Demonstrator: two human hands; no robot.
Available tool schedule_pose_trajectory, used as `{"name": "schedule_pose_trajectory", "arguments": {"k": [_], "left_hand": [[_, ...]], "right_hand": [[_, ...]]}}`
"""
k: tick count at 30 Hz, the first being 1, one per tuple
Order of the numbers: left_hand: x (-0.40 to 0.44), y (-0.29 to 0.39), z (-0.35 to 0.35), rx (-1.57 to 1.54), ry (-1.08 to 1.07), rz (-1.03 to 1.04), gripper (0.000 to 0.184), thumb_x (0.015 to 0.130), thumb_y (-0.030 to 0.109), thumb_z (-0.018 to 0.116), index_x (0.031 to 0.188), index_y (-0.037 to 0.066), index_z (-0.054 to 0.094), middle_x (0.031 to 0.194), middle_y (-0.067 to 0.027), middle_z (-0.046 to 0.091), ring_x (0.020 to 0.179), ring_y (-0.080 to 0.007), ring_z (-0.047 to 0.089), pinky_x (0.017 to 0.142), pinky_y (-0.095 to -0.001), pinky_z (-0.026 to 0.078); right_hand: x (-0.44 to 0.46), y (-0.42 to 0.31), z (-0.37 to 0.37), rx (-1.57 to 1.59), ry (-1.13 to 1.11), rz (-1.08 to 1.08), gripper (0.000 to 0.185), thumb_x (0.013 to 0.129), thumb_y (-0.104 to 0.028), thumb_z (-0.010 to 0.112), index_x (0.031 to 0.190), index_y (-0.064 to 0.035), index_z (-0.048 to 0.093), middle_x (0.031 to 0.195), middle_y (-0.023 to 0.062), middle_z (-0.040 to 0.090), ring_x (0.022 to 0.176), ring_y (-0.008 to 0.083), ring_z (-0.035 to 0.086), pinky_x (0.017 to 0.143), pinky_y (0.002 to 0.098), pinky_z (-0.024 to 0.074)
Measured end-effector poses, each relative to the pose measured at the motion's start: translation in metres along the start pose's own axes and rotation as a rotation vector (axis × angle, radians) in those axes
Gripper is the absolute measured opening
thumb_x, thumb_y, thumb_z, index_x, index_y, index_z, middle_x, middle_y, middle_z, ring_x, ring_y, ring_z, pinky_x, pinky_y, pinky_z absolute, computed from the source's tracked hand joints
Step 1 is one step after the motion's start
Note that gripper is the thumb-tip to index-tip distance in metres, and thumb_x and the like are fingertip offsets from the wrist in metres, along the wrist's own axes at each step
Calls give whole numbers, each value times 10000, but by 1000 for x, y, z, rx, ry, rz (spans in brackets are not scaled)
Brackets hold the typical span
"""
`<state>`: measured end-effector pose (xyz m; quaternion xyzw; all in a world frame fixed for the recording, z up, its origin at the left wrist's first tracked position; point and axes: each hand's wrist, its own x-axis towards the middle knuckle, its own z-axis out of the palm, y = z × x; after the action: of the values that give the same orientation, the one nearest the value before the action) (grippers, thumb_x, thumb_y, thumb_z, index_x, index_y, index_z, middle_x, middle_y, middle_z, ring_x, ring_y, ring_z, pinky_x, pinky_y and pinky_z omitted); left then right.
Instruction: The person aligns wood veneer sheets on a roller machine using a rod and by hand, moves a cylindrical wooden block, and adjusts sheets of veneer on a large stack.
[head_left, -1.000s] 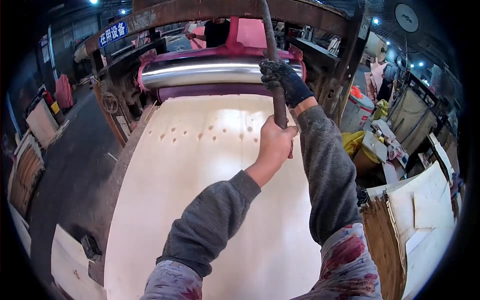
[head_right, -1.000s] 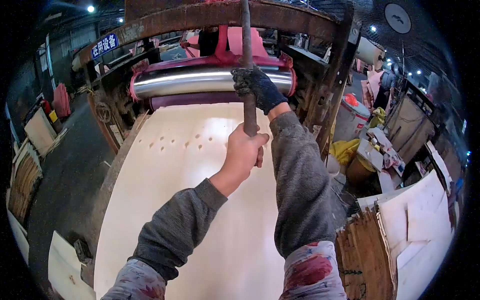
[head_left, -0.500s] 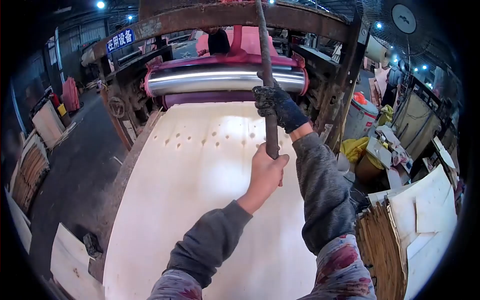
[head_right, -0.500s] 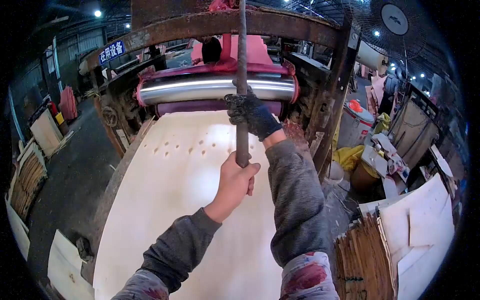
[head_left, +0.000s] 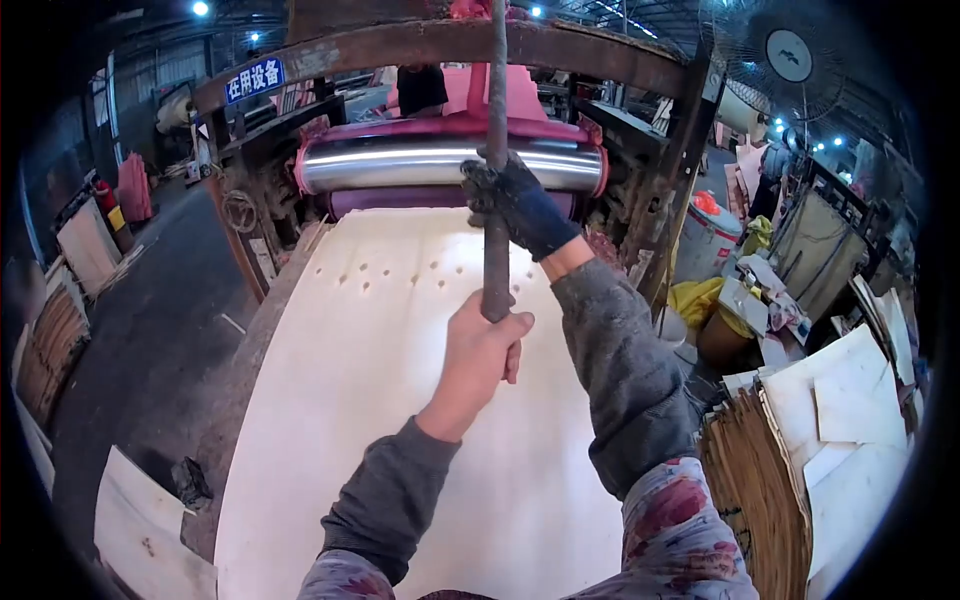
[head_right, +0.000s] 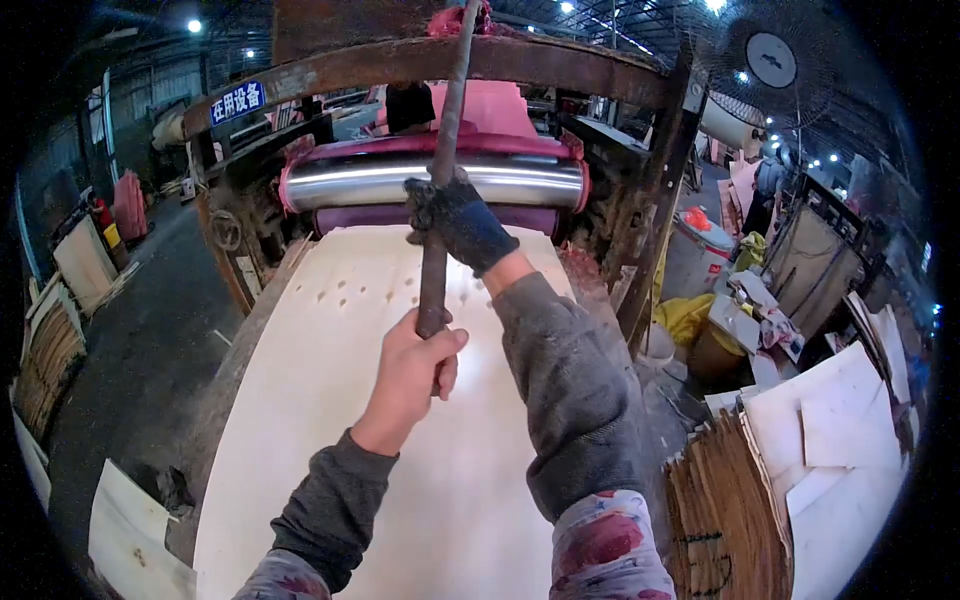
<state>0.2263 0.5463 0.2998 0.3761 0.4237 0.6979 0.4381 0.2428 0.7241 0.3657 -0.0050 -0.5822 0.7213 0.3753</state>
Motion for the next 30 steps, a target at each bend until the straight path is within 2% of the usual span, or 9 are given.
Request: {"name": "schedule_pose_trajectory", "arguments": {"k": [2, 3, 4, 6, 10, 14, 16, 20, 30], "left_hand": [[-15, 15, -7, -3, -3, -13, 276, 788, 64, 614, 996, -20, 454, 550, -24, 457, 363, -111, 401, 349, -261, 302], [-21, 19, -12, -22, -20, -7, 270, 788, 59, 611, 993, -17, 452, 550, -24, 452, 366, -110, 400, 350, -259, 304], [-29, 23, -17, -37, -41, -3, 264, 788, 54, 607, 990, -14, 451, 551, -23, 448, 370, -109, 399, 352, -257, 305], [-44, 33, -30, -27, -49, -2, 259, 789, 51, 604, 986, -12, 449, 558, -22, 446, 376, -108, 401, 353, -256, 305], [-80, 50, -61, -27, -33, -28, 240, 790, 45, 598, 973, 4, 449, 572, -16, 437, 387, -102, 394, 353, -249, 301], [-116, 68, -90, -75, -29, -59, 234, 783, 42, 603, 958, 20, 451, 563, -6, 416, 390, -91, 377, 351, -242, 283], [-135, 73, -109, -63, -2, -80, 231, 779, 37, 603, 950, 23, 448, 561, -2, 408, 392, -92, 375, 346, -242, 277], [-165, 77, -132, -110, -5, -115, 227, 778, 19, 588, 950, 30, 440, 584, 1, 400, 391, -85, 362, 341, -238, 265], [-194, 79, -153, -116, 6, -149, 227, 781, 6, 575, 955, 44, 434, 615, -4, 413, 397, -81, 357, 343, -237, 262]], "right_hand": [[12, -3, 15, -124, -15, -33, 274, 885, -152, 622, 1116, -40, 527, 844, 49, 584, 601, 127, 538, 528, 265, 490], [11, -2, 24, -131, -46, -88, 191, 885, -174, 630, 984, -17, 586, 778, 42, 585, 576, 127, 545, 514, 261, 490], [6, 0, 32, -136, -37, -92, 191, 885, -174, 630, 984, -17, 586, 778, 42, 585, 576, 127, 545, 514, 261, 490], [0, 1, 51, -118, -16, -20, 149, 868, -152, 648, 833, -35, 562, 639, 29, 523, 555, 155, 564, 518, 306, 525], [-3, 15, 87, -182, -11, 36, 155, 843, -118, 667, 887, -27, 548, 737, 66, 579, 606, 177, 597, 535, 342, 564], [-20, 28, 132, -257, -33, -4, 138, 879, -175, 633, 880, -50, 575, 717, 39, 564, 612, 159, 587, 565, 323, 544], [-25, 44, 153, -58, -50, 64, 150, 873, -177, 639, 872, -43, 571, 711, 46, 560, 613, 173, 589, 586, 350, 556], [-32, 66, 181, -26, 5, 180, 139, 870, -148, 634, 890, -43, 545, 705, 57, 555, 598, 190, 582, 571, 383, 561], [-49, 77, 213, -91, -3, 202, 119, 881, -112, 597, 839, -27, 524, 643, 53, 528, 550, 192, 558, 562, 388, 556]]}}
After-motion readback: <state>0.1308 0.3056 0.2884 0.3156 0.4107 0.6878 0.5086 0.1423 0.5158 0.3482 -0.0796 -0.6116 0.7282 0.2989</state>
